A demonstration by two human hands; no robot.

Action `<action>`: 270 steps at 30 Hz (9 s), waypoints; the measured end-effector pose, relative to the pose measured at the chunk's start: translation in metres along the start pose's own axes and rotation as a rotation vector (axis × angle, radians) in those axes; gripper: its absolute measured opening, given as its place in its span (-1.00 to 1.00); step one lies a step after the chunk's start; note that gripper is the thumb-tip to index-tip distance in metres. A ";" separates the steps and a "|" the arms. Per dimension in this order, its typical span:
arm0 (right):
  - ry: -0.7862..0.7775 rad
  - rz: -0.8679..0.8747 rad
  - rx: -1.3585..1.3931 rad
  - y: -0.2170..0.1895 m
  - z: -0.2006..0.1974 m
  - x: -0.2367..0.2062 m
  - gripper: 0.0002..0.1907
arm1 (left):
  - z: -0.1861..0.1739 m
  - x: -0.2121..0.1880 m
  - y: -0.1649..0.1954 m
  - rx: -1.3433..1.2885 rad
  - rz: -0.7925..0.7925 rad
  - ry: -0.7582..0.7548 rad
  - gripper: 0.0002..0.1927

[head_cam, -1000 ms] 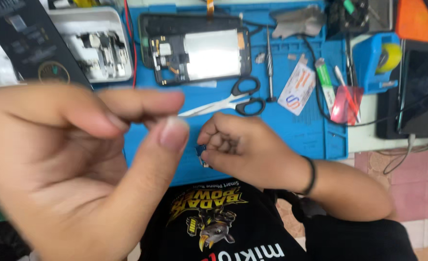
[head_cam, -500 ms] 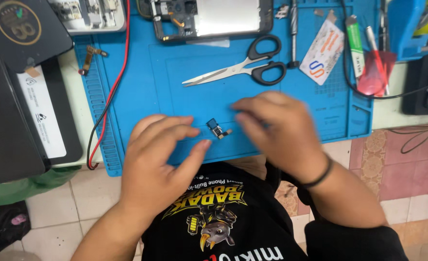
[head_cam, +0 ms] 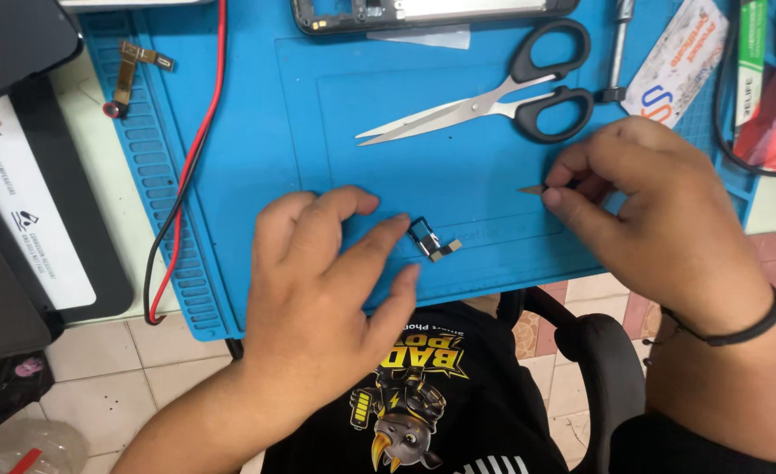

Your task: The person sits at a repair bench and manipulates a small phone component with their fingers, pressing and flexing it, setting it on the mat and picking it up again, and holding it next to a disassembled phone frame. They continue handling the small part throughout the episode.

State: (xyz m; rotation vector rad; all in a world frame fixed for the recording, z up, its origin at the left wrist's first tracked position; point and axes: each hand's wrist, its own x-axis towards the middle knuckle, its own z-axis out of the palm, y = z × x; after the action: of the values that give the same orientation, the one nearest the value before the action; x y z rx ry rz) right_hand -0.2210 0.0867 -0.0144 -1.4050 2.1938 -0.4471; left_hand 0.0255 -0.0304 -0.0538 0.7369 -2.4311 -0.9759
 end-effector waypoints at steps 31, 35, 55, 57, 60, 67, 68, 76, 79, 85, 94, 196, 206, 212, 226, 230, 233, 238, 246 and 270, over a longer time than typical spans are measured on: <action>0.307 0.061 0.141 -0.011 0.053 -0.040 -0.82 | 0.009 0.000 -0.011 0.101 0.064 0.009 -0.69; 0.205 -0.042 0.141 -0.029 0.049 -0.025 -0.79 | 0.008 -0.006 -0.020 0.129 0.153 0.018 -0.67; 0.125 -0.309 0.160 -0.023 0.070 0.001 -0.78 | 0.021 -0.006 -0.040 0.215 0.244 0.077 -0.76; 0.129 -0.310 0.155 -0.024 0.071 0.000 -0.79 | 0.021 -0.006 -0.040 0.218 0.245 0.075 -0.76; 0.135 -0.295 0.134 -0.026 0.072 -0.001 -0.79 | 0.020 -0.007 -0.040 0.207 0.246 0.074 -0.77; 0.140 -0.303 0.128 -0.028 0.073 0.001 -0.79 | 0.020 -0.007 -0.039 0.188 0.237 0.072 -0.78; 0.135 -0.302 0.126 -0.028 0.072 0.001 -0.79 | 0.020 -0.007 -0.039 0.189 0.238 0.073 -0.78; 0.055 -0.413 0.076 -0.026 0.065 0.005 -0.73 | 0.020 -0.006 -0.040 0.211 0.254 0.087 -0.80; 0.009 -0.462 0.028 -0.025 0.058 0.008 -0.70 | 0.020 -0.006 -0.039 0.201 0.247 0.084 -0.80; -0.106 -0.480 -0.028 -0.030 0.046 0.015 -0.68 | 0.019 -0.006 -0.040 0.192 0.253 0.075 -0.82; -0.210 -0.566 -0.161 -0.032 0.036 0.023 -0.59 | 0.018 -0.006 -0.039 0.177 0.229 0.068 -0.84; -0.332 -0.315 -0.063 -0.034 0.027 0.042 -0.75 | 0.012 0.020 -0.019 0.048 -0.134 0.069 -0.88; -0.291 -0.489 0.020 -0.035 0.029 0.046 -0.71 | 0.009 0.022 -0.016 0.025 -0.146 0.064 -0.87; -0.275 -0.405 0.130 -0.034 0.030 0.043 -0.69 | 0.007 0.022 -0.013 0.002 -0.172 0.050 -0.87; -0.295 -0.521 0.118 -0.031 0.030 0.048 -0.70 | 0.006 0.021 -0.015 0.014 -0.131 0.053 -0.87; -0.284 -0.508 0.134 -0.031 0.030 0.048 -0.70 | 0.007 0.021 -0.015 0.016 -0.120 0.059 -0.87; -0.278 -0.491 0.121 -0.033 0.029 0.046 -0.70 | 0.008 0.020 -0.017 0.020 -0.100 0.071 -0.87; -0.276 -0.472 0.122 -0.032 0.031 0.045 -0.69 | 0.010 0.020 -0.019 0.027 -0.098 0.098 -0.88; -0.308 -0.435 0.071 -0.032 0.031 0.042 -0.66 | 0.010 0.020 -0.021 0.024 -0.105 0.100 -0.86; -0.415 -0.490 -0.224 -0.044 0.019 0.045 -0.61 | 0.006 0.023 -0.017 0.013 -0.159 0.079 -0.88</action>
State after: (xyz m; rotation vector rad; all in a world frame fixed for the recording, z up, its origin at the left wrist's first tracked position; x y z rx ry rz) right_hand -0.1927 0.0274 -0.0177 -1.9623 1.5991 -0.0542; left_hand 0.0099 -0.0524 -0.0659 0.9676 -2.3415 -0.9711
